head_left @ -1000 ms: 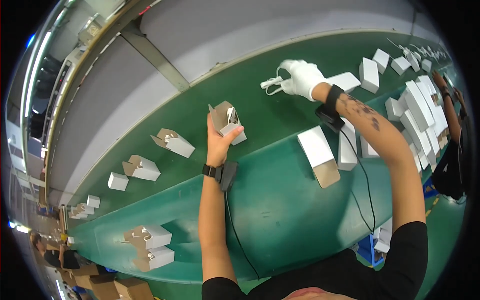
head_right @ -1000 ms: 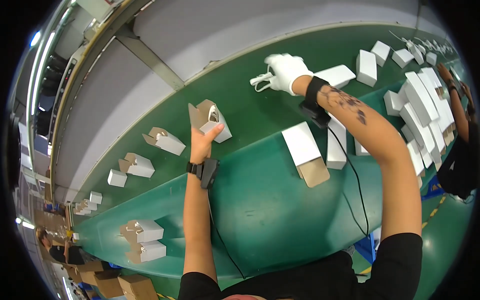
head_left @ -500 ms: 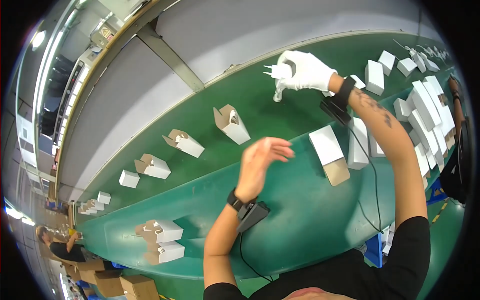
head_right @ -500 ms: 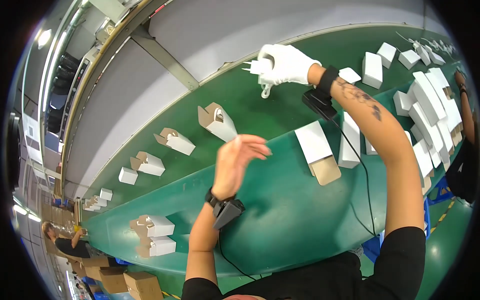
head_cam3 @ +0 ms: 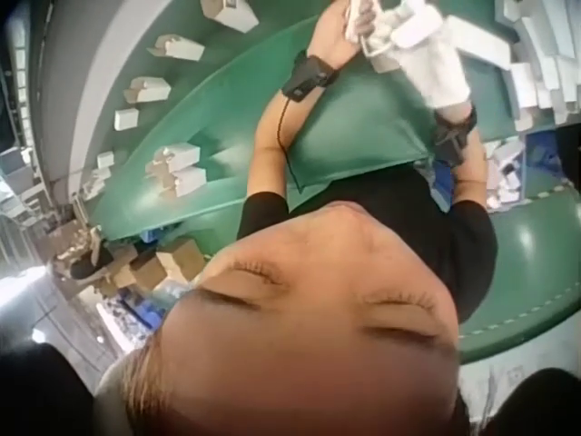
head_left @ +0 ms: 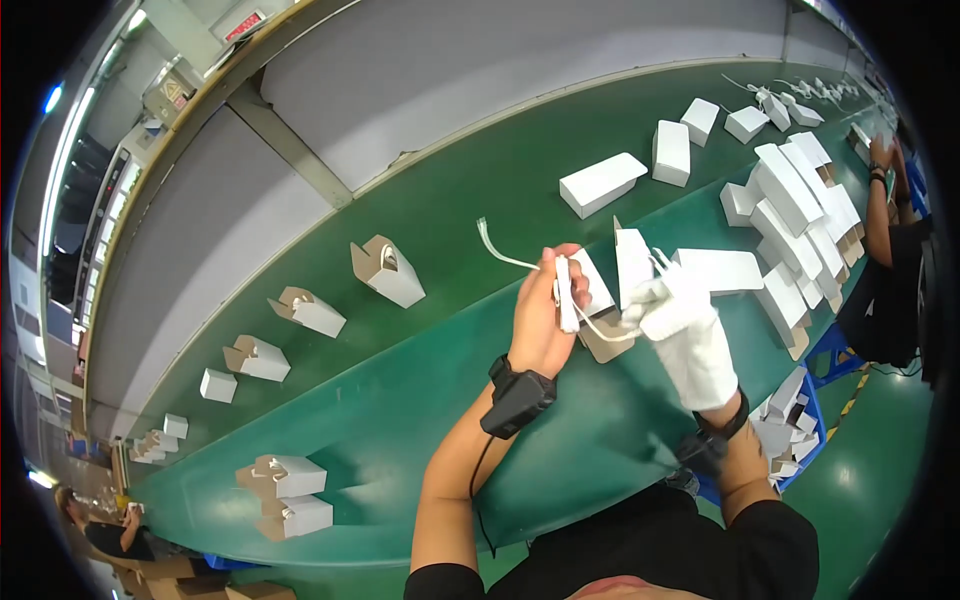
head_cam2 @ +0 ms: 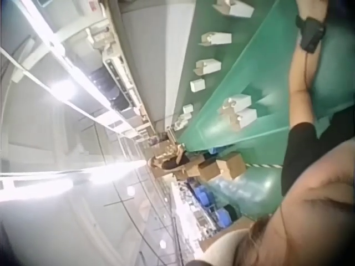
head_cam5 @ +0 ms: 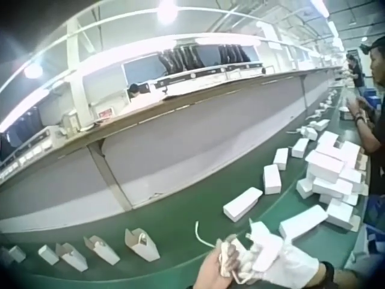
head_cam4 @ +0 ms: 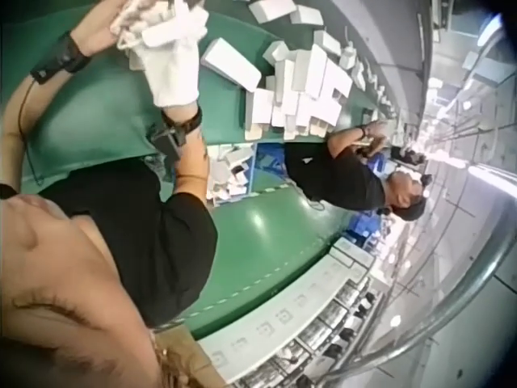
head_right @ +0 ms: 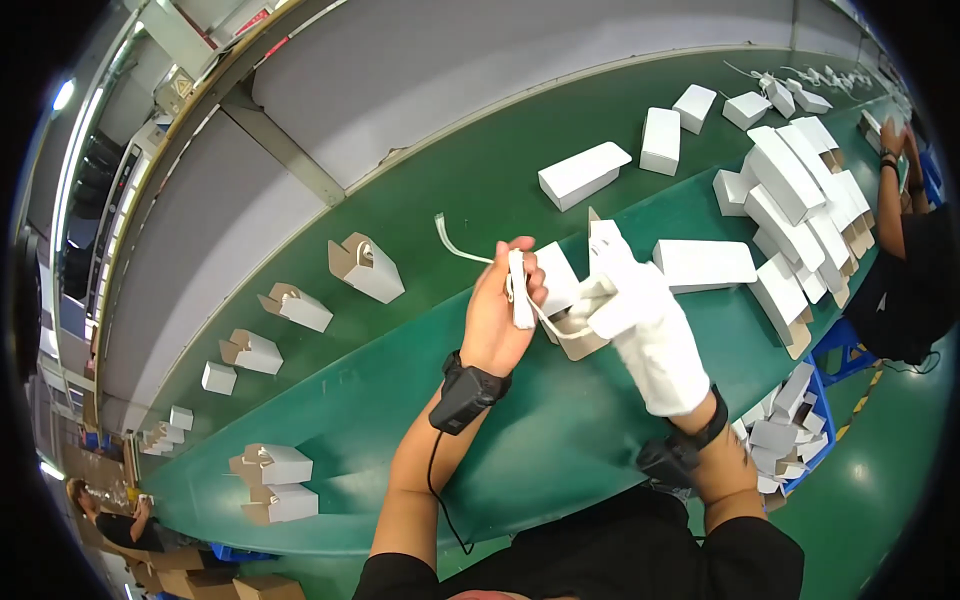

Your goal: The person packages power adapters by hand, picking up an adapter and a white box, inserting the adapter into the box, and closing the box flaps. The person then places the filled box onto the conveyor belt and repeats the process.

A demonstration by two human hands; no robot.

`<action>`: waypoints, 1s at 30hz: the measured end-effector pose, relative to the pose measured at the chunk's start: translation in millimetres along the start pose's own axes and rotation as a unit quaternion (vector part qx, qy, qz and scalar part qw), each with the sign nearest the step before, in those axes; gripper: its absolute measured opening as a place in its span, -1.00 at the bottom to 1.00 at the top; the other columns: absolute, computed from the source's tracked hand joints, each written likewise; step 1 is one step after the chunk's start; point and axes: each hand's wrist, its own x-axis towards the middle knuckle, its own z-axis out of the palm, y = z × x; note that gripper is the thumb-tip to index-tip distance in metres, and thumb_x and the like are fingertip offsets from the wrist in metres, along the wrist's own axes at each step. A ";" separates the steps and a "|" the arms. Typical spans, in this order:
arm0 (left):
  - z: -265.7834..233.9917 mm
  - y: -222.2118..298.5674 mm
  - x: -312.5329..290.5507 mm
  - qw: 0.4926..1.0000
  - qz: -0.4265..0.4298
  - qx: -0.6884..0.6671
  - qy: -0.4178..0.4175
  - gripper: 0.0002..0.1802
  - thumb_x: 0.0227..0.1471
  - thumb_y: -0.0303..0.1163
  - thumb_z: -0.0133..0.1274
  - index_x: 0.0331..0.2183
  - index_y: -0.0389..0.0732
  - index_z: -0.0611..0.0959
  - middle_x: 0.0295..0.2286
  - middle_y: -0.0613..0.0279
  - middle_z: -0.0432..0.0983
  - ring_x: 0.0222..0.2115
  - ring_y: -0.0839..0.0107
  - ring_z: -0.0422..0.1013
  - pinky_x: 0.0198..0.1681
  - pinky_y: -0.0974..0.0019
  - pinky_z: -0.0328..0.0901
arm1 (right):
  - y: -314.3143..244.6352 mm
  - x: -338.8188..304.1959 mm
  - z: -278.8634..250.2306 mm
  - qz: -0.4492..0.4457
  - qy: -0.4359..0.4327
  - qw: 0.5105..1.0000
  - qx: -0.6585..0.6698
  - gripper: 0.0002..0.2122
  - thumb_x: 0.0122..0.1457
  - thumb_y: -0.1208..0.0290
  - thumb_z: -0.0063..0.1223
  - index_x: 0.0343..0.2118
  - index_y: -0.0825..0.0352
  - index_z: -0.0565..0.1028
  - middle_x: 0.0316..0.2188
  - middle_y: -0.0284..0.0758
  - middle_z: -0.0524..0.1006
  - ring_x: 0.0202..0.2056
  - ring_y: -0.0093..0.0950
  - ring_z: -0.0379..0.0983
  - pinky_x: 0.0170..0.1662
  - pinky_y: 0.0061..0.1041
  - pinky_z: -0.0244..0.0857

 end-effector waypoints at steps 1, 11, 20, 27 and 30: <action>12.3 -14.8 11.6 0.980 0.060 0.151 0.114 -0.53 0.23 -0.09 -0.20 -0.03 -0.29 0.38 -0.12 0.04 0.46 -0.04 0.34 0.34 0.08 0.22 0.20 | 0.9 -8.3 -4.2 -0.058 0.056 0.990 -0.112 -0.42 0.10 -0.05 0.08 0.04 0.29 0.30 -0.07 -0.31 0.40 -0.06 -0.50 0.36 0.04 -0.44 0.22; 55.9 -22.6 23.9 0.704 -0.015 0.693 0.157 -0.57 0.14 -0.35 -0.12 0.04 -0.25 0.31 0.08 0.04 0.28 0.17 0.17 0.10 0.20 0.10 -0.02 | 10.6 -11.3 -29.8 -0.015 0.123 0.975 -0.184 -0.43 0.12 0.12 0.13 0.08 0.38 0.24 0.01 -0.20 0.39 -0.17 -0.51 0.42 -0.09 -0.50 0.30; 46.7 2.8 35.9 0.369 -0.092 0.924 0.025 -0.34 -0.09 -0.53 0.02 0.12 -0.16 0.32 0.08 0.15 0.28 0.12 0.23 0.17 0.17 0.08 0.00 | -9.9 -16.3 -53.1 0.006 0.042 0.999 -0.019 -0.30 0.10 -0.13 0.01 0.10 0.39 0.22 -0.18 -0.21 0.48 -0.24 -0.47 0.46 -0.21 -0.53 0.33; 52.0 -37.1 27.9 0.593 -0.083 0.791 0.122 -0.60 0.02 -0.47 0.07 -0.05 -0.24 0.52 -0.04 0.14 0.42 -0.05 0.36 0.35 -0.04 0.32 0.26 | -11.6 -10.4 -52.2 0.091 -0.022 0.996 -0.015 -0.34 0.12 -0.15 -0.04 0.07 0.36 0.27 -0.24 -0.25 0.48 -0.24 -0.47 0.45 -0.19 -0.54 0.30; 45.5 -40.9 19.9 0.615 -0.105 0.745 0.237 -0.69 0.08 -0.41 0.07 -0.13 -0.33 0.57 -0.22 0.20 0.54 -0.26 0.48 0.45 -0.21 0.43 0.33 | -7.7 -6.0 -58.4 0.092 -0.068 0.993 -0.002 -0.40 0.13 -0.09 0.01 0.04 0.36 0.31 -0.27 -0.31 0.48 -0.27 -0.53 0.43 -0.18 -0.57 0.27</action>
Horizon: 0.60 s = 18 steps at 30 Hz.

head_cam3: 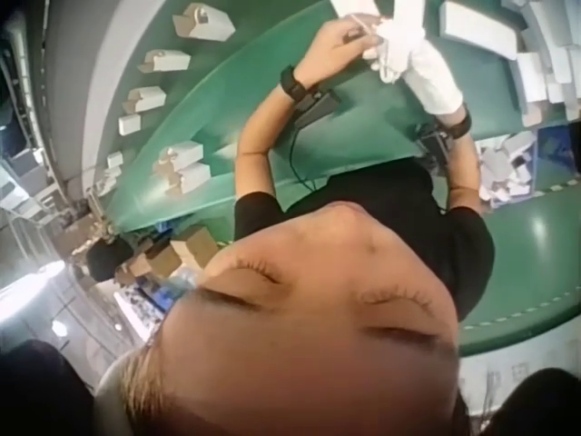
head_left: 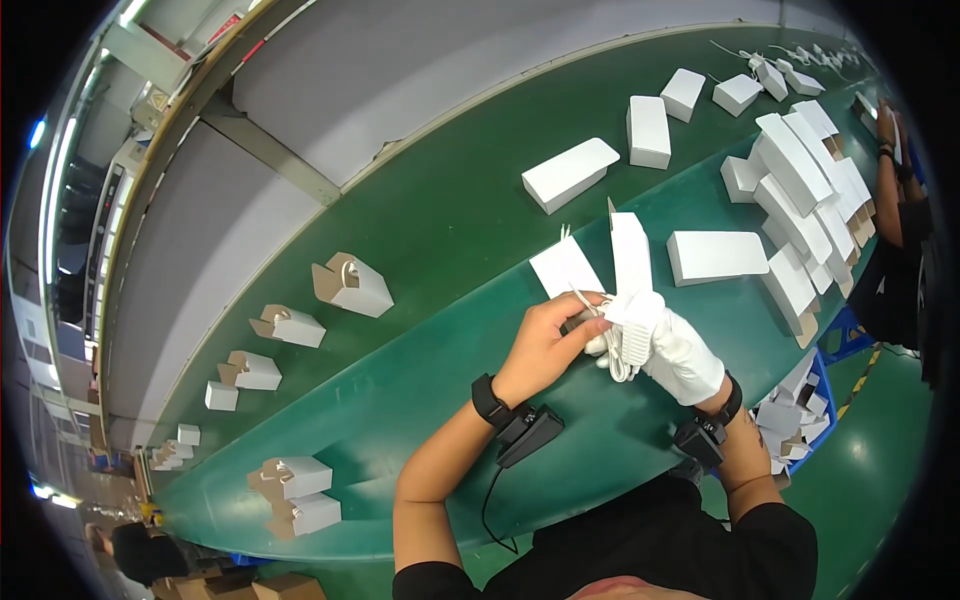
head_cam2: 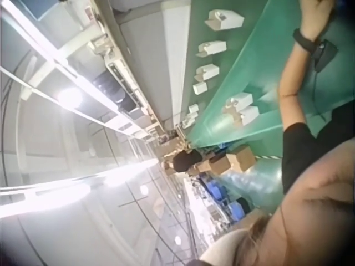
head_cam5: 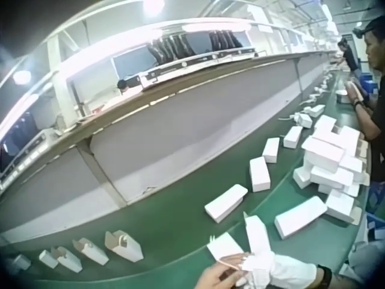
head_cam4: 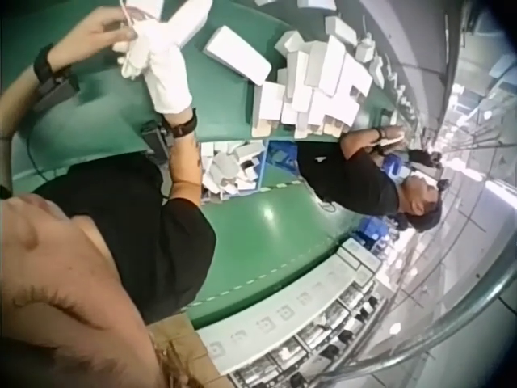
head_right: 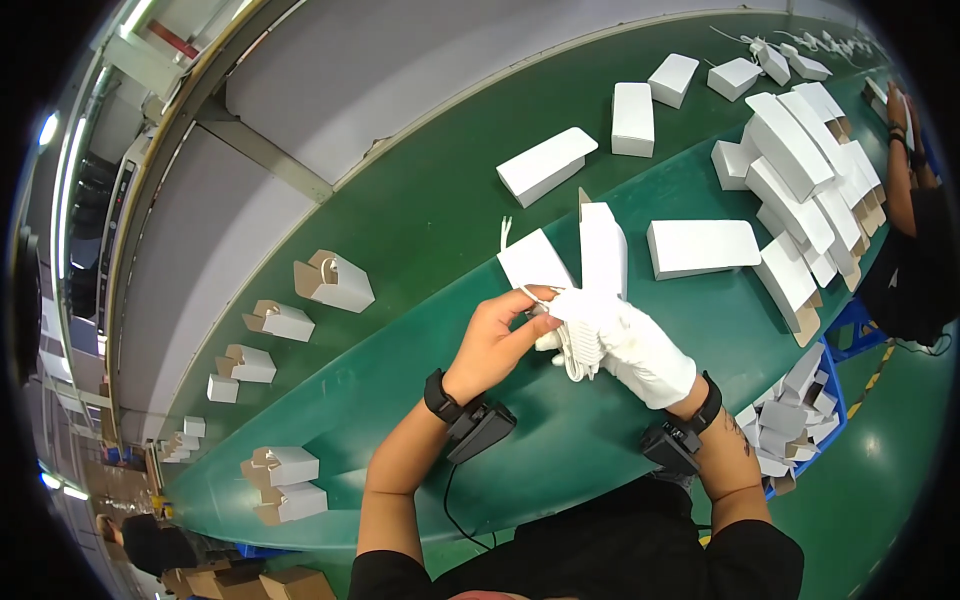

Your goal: The person packages power adapters by hand, picking up an adapter and a white box, inserting the adapter into the box, and closing the box flaps. The person then places the filled box onto the conveyor belt and repeats the process.

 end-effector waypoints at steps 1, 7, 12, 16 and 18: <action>-0.1 -0.7 0.1 1.000 0.000 0.000 0.000 -0.69 0.08 -0.41 0.07 -0.13 -0.33 0.57 -0.22 0.20 0.54 -0.26 0.48 0.45 -0.21 0.43 0.33 | 2.1 -1.4 -1.3 0.000 0.000 1.000 0.000 -0.40 0.13 -0.09 0.01 0.04 0.36 0.31 -0.27 -0.31 0.48 -0.27 -0.53 0.43 -0.18 -0.57 0.27; 5.0 -5.9 3.7 0.984 -0.070 -0.137 0.086 -0.77 0.12 -0.43 0.03 -0.21 -0.34 0.63 -0.31 0.25 0.59 -0.33 0.54 0.45 -0.21 0.45 0.33 | 12.0 -14.4 6.1 -0.005 0.130 0.972 -0.198 -0.61 0.13 0.21 0.09 -0.09 0.37 0.35 -0.28 -0.38 0.45 -0.27 -0.63 0.38 -0.19 -0.60 0.27; -1.6 -14.0 7.9 0.984 -0.072 -0.160 0.023 -0.68 0.06 -0.43 0.07 -0.13 -0.35 0.58 -0.08 0.14 0.48 -0.15 0.45 0.39 -0.04 0.33 0.26 | 5.6 -16.0 8.1 0.020 0.183 0.952 -0.243 -0.69 0.08 0.38 0.08 -0.14 0.37 0.36 -0.27 -0.41 0.45 -0.32 -0.67 0.34 -0.22 -0.65 0.26; -30.1 -5.3 21.4 0.972 0.158 0.110 -0.133 -0.44 -0.08 -0.37 0.15 0.02 -0.22 0.46 0.05 0.11 0.34 0.00 0.25 0.30 0.09 0.14 0.15 | 6.8 -25.0 8.5 -0.018 0.251 0.938 -0.240 -0.72 0.07 0.43 0.07 -0.14 0.36 0.38 -0.30 -0.44 0.46 -0.38 -0.69 0.34 -0.29 -0.69 0.26; -34.4 -16.1 39.7 0.936 0.193 0.273 -0.115 -0.39 -0.14 -0.34 0.19 0.02 -0.18 0.45 0.05 0.12 0.33 0.02 0.20 0.27 0.12 0.10 0.11 | 3.8 -32.4 8.5 -0.008 0.251 0.934 -0.253 -0.72 0.07 0.44 0.07 -0.15 0.36 0.38 -0.31 -0.43 0.47 -0.38 -0.68 0.35 -0.30 -0.67 0.27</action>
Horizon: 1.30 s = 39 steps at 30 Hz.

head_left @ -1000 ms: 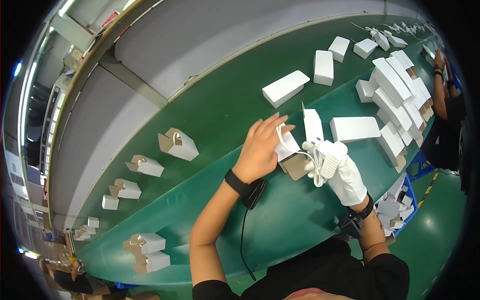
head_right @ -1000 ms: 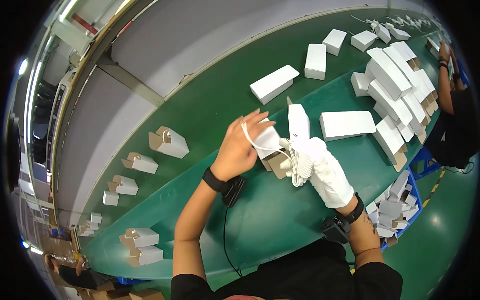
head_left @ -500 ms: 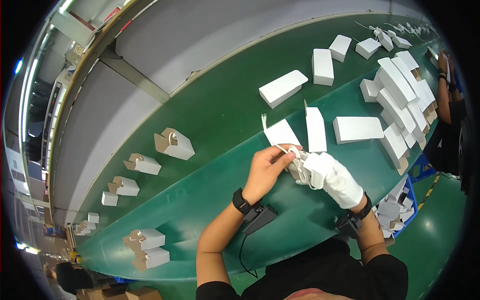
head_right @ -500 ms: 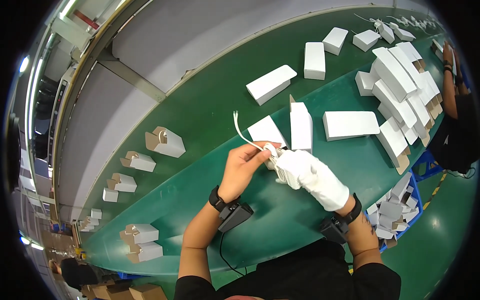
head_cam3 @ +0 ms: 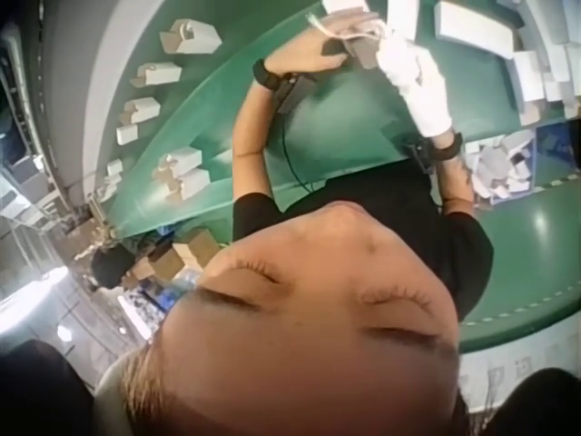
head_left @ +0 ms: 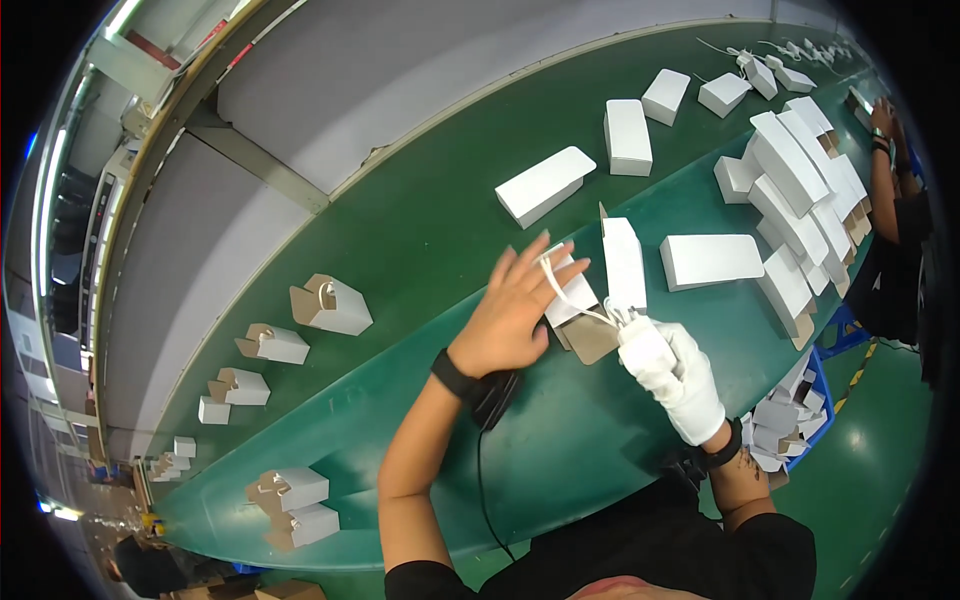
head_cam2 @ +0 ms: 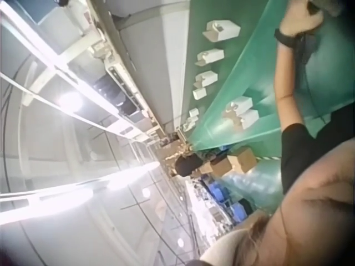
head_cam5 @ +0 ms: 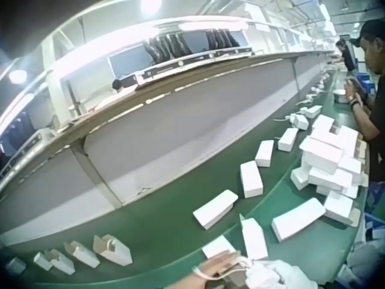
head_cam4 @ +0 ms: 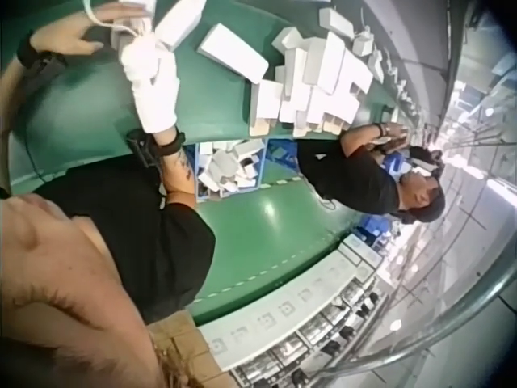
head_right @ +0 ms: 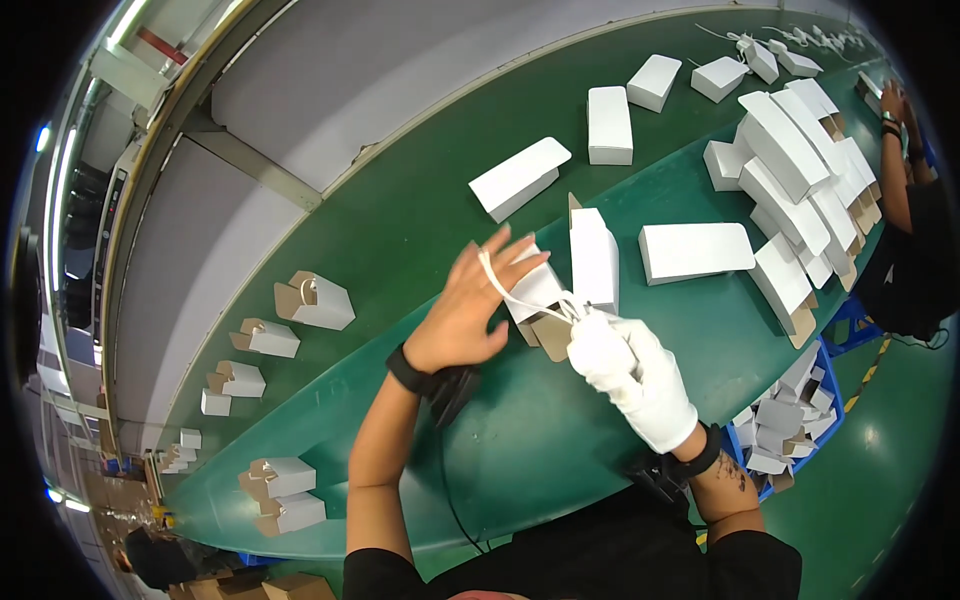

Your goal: The person packages power adapters by hand, picking up an adapter and a white box, inserting the adapter into the box, and closing the box flaps. The person then places the filled box onto the conveyor belt and repeats the process.

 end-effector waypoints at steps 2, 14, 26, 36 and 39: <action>0.0 -11.1 2.4 0.940 0.018 0.342 -0.016 -0.28 -0.27 -0.28 0.25 0.02 -0.11 0.42 0.05 0.13 0.29 0.05 0.09 0.20 0.17 0.03 0.03 | -3.5 -8.8 -2.8 0.015 -0.018 0.999 -0.024 -0.73 0.07 0.45 0.06 -0.15 0.37 0.39 -0.32 -0.40 0.49 -0.39 -0.67 0.37 -0.32 -0.65 0.29; 14.2 -22.8 -23.2 0.992 -0.119 0.024 -0.041 -0.34 -0.46 -0.25 0.36 -0.19 -0.12 0.50 -0.23 0.23 0.43 -0.17 0.15 0.29 -0.09 0.16 0.19 | 31.2 43.9 -21.2 -0.163 -0.141 0.900 -0.379 -0.67 -0.04 0.43 0.16 -0.17 0.34 0.43 -0.31 -0.22 0.52 -0.38 -0.32 0.49 -0.32 -0.42 0.38; 36.9 -20.7 -23.6 0.991 -0.108 0.067 0.037 -0.22 -0.62 -0.23 0.44 -0.19 -0.08 0.52 -0.26 0.26 0.40 -0.21 0.17 0.27 -0.14 0.19 0.17 | 32.0 70.7 -25.1 -0.286 -0.193 0.805 -0.483 -0.76 -0.04 0.34 0.17 -0.29 0.29 0.51 -0.28 -0.27 0.49 -0.33 -0.22 0.45 -0.26 -0.32 0.37; 44.5 -22.6 -18.6 0.992 -0.086 0.049 0.081 -0.20 -0.63 -0.20 0.45 -0.19 -0.13 0.52 -0.26 0.21 0.41 -0.21 0.14 0.27 -0.11 0.16 0.17 | 42.0 77.1 -22.1 -0.241 -0.144 0.863 -0.420 -0.74 0.03 0.30 0.13 -0.21 0.25 0.52 -0.27 -0.22 0.51 -0.36 -0.22 0.48 -0.25 -0.34 0.40; 43.3 -19.6 -14.9 0.991 -0.089 0.047 0.089 -0.20 -0.62 -0.21 0.45 -0.19 -0.18 0.52 -0.25 0.18 0.42 -0.21 0.14 0.28 -0.11 0.16 0.20 | 46.9 78.3 -29.5 -0.180 -0.097 0.930 -0.305 -0.73 0.02 0.31 0.14 -0.19 0.25 0.53 -0.30 -0.21 0.53 -0.36 -0.20 0.48 -0.22 -0.37 0.39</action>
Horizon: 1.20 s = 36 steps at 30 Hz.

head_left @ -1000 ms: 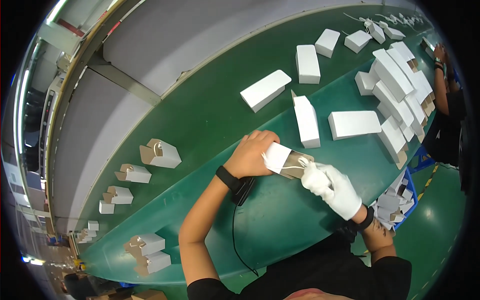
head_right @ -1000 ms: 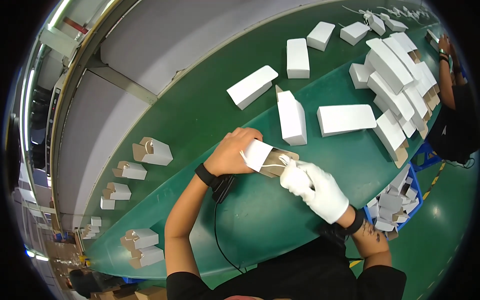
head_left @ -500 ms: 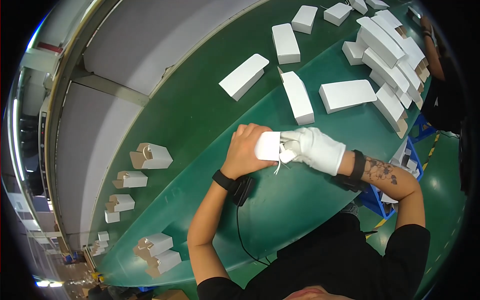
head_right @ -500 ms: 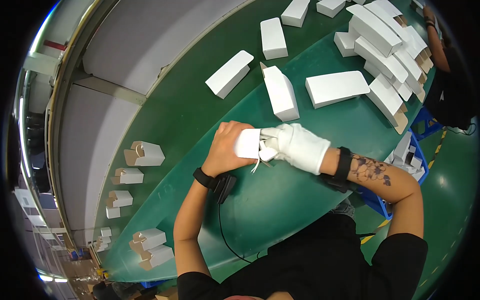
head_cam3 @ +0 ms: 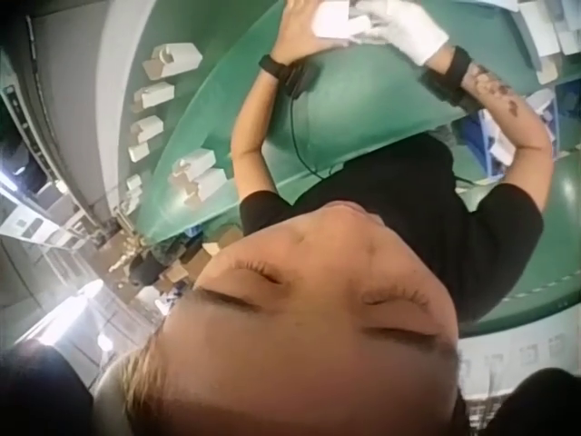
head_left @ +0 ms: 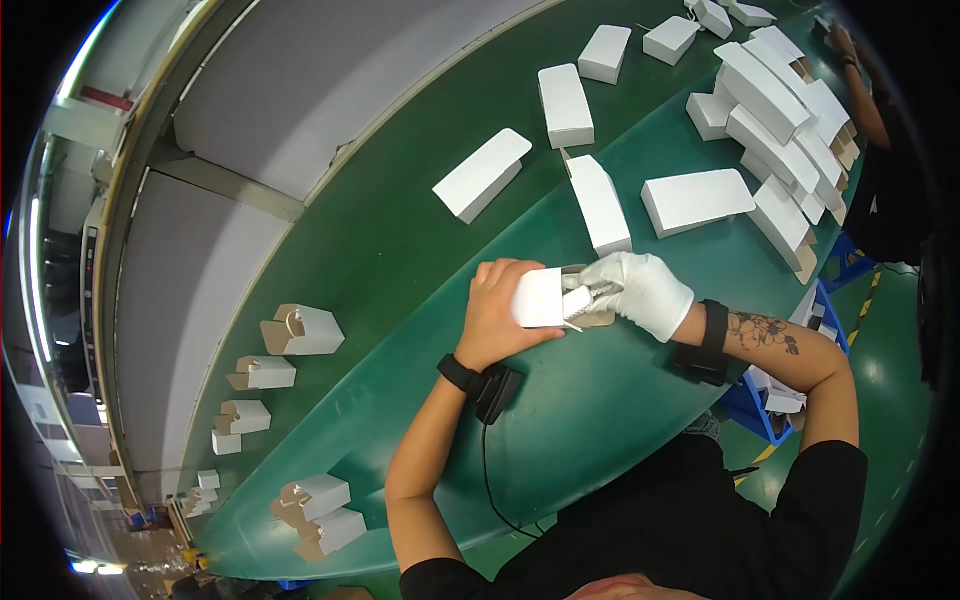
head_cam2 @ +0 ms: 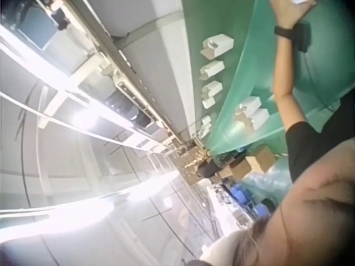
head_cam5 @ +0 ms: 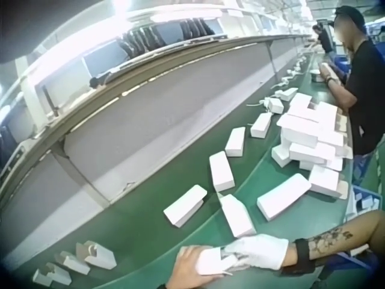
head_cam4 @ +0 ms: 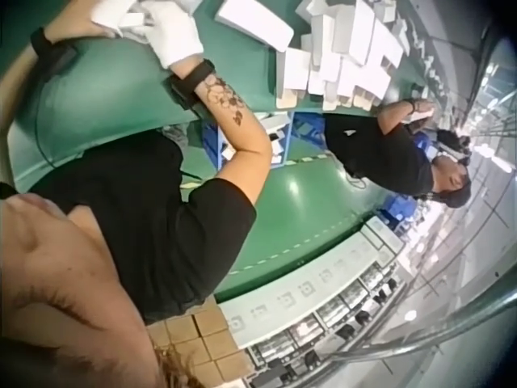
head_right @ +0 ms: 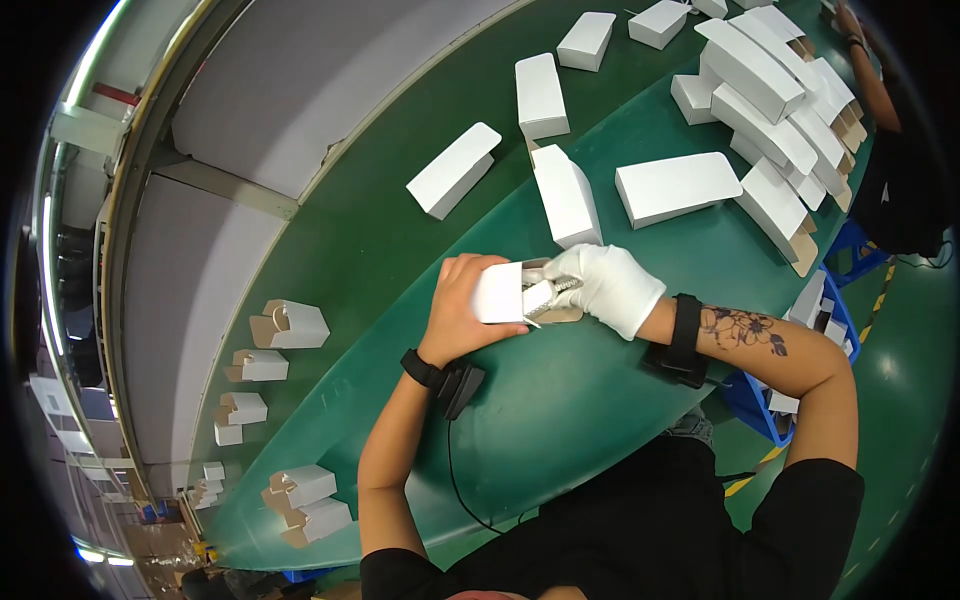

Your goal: The person packages power adapters by hand, picking up an adapter and a white box, inserting the adapter into the box, and closing the box flaps. The person then places the filled box onto the conveyor belt and repeats the process.

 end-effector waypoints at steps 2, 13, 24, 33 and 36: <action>4.3 0.2 1.9 1.000 -0.007 0.009 -0.001 -0.21 -0.61 -0.20 0.46 -0.20 -0.19 0.52 -0.25 0.16 0.42 -0.22 0.12 0.28 -0.11 0.17 0.20 | 1.5 7.7 8.4 -0.011 -0.062 0.997 -0.041 -0.71 0.02 0.30 0.15 -0.18 0.25 0.53 -0.30 -0.20 0.54 -0.35 -0.22 0.50 -0.20 -0.38 0.39; 53.9 21.7 -20.5 0.856 -0.248 -0.272 0.363 -0.16 -0.33 -0.38 0.35 0.02 -0.27 0.29 -0.05 0.06 0.28 -0.01 0.14 0.22 0.06 0.13 0.13 | -45.7 19.1 37.8 -0.023 0.126 0.991 0.028 -0.44 0.05 0.32 0.17 0.11 0.34 0.25 0.02 -0.15 0.39 0.01 -0.34 0.39 0.03 -0.42 0.28; 16.3 44.9 -25.6 0.952 -0.062 0.079 0.289 -0.45 -0.05 -0.45 0.09 0.05 -0.15 0.43 0.14 0.09 0.13 0.16 0.13 0.05 0.17 0.05 -0.03 | -9.2 22.9 38.1 0.031 0.020 0.954 0.297 -0.33 0.08 0.39 0.17 0.22 0.31 0.06 0.12 -0.20 0.28 0.09 -0.40 0.28 0.11 -0.42 0.21; 24.5 41.3 -18.5 0.958 -0.033 0.149 0.243 -0.69 0.03 -0.41 -0.02 -0.14 -0.10 0.62 0.12 0.16 0.24 0.15 0.08 0.07 0.17 0.00 -0.12 | 21.4 18.5 60.9 -0.107 0.086 0.958 0.250 -0.44 0.08 0.38 0.17 0.13 0.32 0.20 0.11 -0.13 0.28 0.01 -0.34 0.38 0.03 -0.47 0.28; 23.3 44.4 -21.3 0.957 -0.044 0.134 0.254 -0.70 0.03 -0.42 -0.01 -0.15 -0.11 0.64 0.09 0.10 0.25 0.12 0.09 0.12 0.15 0.03 -0.07 | 19.2 18.0 55.0 -0.122 0.064 0.974 0.178 -0.49 0.10 0.37 0.13 0.09 0.32 0.21 0.11 -0.10 0.26 0.00 -0.31 0.38 0.02 -0.45 0.29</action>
